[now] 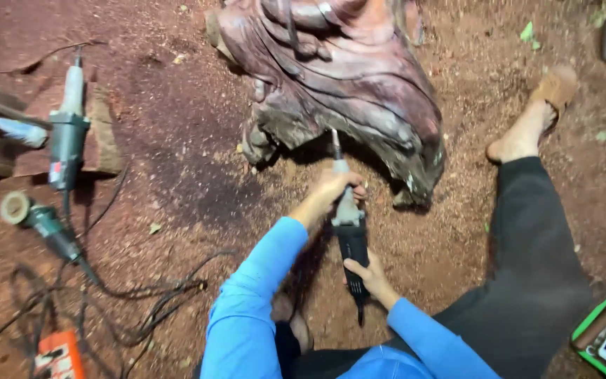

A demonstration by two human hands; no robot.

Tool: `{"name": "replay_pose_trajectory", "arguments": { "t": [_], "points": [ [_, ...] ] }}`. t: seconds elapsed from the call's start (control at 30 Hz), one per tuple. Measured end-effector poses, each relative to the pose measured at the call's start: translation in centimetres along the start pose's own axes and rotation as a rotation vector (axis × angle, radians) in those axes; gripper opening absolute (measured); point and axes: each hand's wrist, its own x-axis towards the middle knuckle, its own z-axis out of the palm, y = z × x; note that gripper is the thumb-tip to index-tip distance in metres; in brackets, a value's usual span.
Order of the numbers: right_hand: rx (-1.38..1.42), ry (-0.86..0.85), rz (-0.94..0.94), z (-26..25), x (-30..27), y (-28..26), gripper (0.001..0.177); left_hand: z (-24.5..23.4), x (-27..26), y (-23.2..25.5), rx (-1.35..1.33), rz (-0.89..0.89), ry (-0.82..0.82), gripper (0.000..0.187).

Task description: Carving and shaping a wooden statue using a power carving tool in a workshop environment.

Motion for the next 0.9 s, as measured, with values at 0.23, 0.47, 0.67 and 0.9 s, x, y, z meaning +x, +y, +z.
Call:
{"name": "replay_pose_trajectory", "arguments": {
  "t": [0.23,0.47,0.67,0.9],
  "points": [
    [-0.011,0.074,-0.052,3.5,4.2,0.5,0.027,-2.8,5.4,0.4,0.037,0.042,0.016,0.062],
    [-0.095,0.107,-0.065,5.1,5.2,0.5,0.026,-3.8,3.0,3.4,0.045,0.103,0.020,0.078],
    [-0.114,0.069,-0.062,5.9,5.6,-1.8,0.025,-3.6,5.4,2.7,0.043,0.125,0.066,0.052],
    [-0.052,0.108,-0.010,6.0,7.2,-2.9,0.028,-3.6,4.9,5.7,0.023,0.070,0.118,0.028]
  ]
}}
